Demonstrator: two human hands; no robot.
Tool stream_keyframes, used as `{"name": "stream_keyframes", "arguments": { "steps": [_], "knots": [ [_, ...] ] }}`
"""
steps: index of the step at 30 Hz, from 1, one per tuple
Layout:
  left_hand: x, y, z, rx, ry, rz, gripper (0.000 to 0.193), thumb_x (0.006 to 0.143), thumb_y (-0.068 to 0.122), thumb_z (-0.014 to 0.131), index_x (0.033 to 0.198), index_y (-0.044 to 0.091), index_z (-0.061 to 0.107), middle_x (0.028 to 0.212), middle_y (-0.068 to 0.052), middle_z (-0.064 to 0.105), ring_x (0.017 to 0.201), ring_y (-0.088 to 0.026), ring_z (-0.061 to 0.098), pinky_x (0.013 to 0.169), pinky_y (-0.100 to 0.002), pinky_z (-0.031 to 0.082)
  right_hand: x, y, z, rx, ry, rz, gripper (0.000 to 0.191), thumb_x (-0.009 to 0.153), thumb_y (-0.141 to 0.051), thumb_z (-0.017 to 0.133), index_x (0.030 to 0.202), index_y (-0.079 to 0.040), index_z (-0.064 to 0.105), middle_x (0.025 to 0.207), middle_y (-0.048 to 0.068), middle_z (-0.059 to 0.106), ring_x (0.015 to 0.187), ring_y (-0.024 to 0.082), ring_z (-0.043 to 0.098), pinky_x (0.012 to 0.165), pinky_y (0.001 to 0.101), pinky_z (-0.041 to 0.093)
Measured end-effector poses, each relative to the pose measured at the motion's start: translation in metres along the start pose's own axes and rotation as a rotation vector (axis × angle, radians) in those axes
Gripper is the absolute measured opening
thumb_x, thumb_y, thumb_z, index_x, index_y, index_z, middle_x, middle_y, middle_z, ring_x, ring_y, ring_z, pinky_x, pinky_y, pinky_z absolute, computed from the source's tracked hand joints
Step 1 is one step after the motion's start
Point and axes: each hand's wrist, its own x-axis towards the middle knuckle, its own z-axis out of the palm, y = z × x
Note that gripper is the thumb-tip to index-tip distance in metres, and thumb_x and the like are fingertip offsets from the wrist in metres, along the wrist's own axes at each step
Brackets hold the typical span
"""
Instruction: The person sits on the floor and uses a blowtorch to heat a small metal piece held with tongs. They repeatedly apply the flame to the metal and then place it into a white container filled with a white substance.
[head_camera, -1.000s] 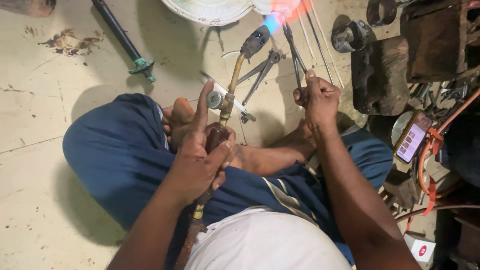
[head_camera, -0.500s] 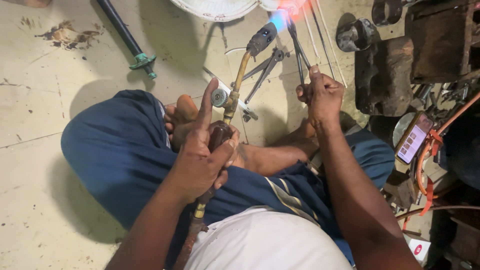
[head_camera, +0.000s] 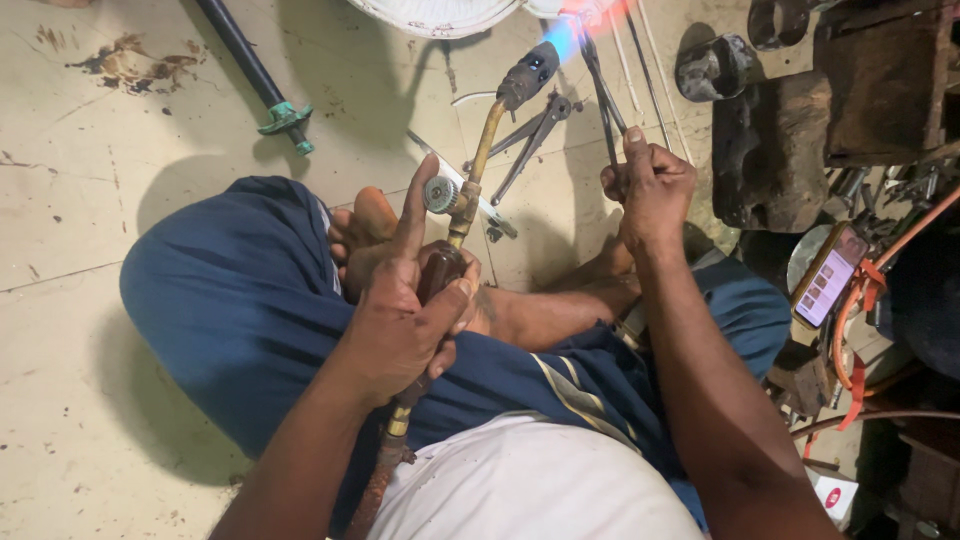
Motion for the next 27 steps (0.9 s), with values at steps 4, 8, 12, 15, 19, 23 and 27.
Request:
{"name": "stream_keyframes", "arguments": {
  "steps": [4,8,12,15,19,23,27],
  "knots": [
    [0.0,0.001,0.0,-0.017,-0.004,-0.008,0.093,0.097,-0.002,0.054,0.167,0.021,-0.002,0.062,0.002,0.051,0.041,-0.003,0.045,0.037,-0.018,0.04,-0.002,-0.003,0.002,0.003,0.005,-0.002,0.058,0.106,-0.02,0.071,0.057,-0.008,0.041,0.053,0.0,0.042,0.046,0.012,0.044,0.044,0.0283,0.038],
    [0.0,0.003,0.0,-0.029,0.003,-0.025,0.094,0.096,-0.002,0.055,0.166,0.024,-0.003,0.065,0.001,0.052,0.041,-0.004,0.046,0.036,-0.019,0.041,-0.005,-0.006,0.007,-0.002,0.074,0.029,0.058,0.106,-0.019,0.072,0.057,-0.009,0.042,0.054,-0.002,0.04,0.045,0.009,0.037,0.044,0.0279,0.038],
    [-0.004,0.005,0.0,-0.043,0.035,-0.073,0.096,0.096,-0.002,0.056,0.167,0.029,-0.002,0.071,-0.001,0.055,0.043,-0.004,0.045,0.035,-0.019,0.042,-0.008,-0.008,0.008,0.011,0.063,0.059,0.056,0.103,-0.02,0.07,0.055,-0.01,0.043,0.051,-0.002,0.041,0.042,0.012,0.045,0.039,0.0272,0.036],
    [-0.009,0.007,-0.003,-0.071,0.074,-0.034,0.096,0.094,-0.004,0.056,0.166,0.029,0.001,0.085,-0.004,0.059,0.047,-0.005,0.048,0.035,-0.02,0.044,-0.009,-0.01,0.004,0.044,0.061,0.089,0.054,0.104,-0.02,0.069,0.057,-0.012,0.043,0.052,-0.003,0.039,0.042,0.011,0.041,0.039,0.0267,0.034],
    [-0.02,0.01,-0.018,-0.166,0.091,0.004,0.099,0.094,-0.005,0.056,0.164,0.032,-0.002,0.096,-0.007,0.062,0.054,-0.006,0.052,0.037,-0.02,0.049,-0.013,-0.012,-0.004,0.055,0.009,0.09,0.055,0.106,-0.02,0.069,0.058,-0.012,0.042,0.053,-0.002,0.039,0.044,0.01,0.042,0.042,0.0265,0.036],
    [-0.029,0.011,-0.032,-0.249,0.089,0.104,0.1,0.098,-0.004,0.055,0.167,0.034,-0.006,0.094,-0.009,0.06,0.06,-0.007,0.052,0.041,-0.021,0.048,-0.016,-0.018,-0.012,-0.087,-0.025,0.051,0.054,0.107,-0.023,0.067,0.059,-0.009,0.048,0.053,-0.001,0.047,0.049,0.012,0.053,0.045,0.0263,0.038],
    [-0.036,0.011,-0.043,-0.248,0.123,0.122,0.1,0.099,-0.002,0.055,0.167,0.034,-0.009,0.098,-0.01,0.059,0.063,-0.009,0.054,0.042,-0.021,0.049,-0.01,-0.03,-0.026,-0.713,-0.169,-0.165,0.037,0.107,-0.025,0.067,0.076,-0.005,0.065,0.066,0.006,0.066,0.058,0.018,0.062,0.054,0.031,0.047]
  ]
}}
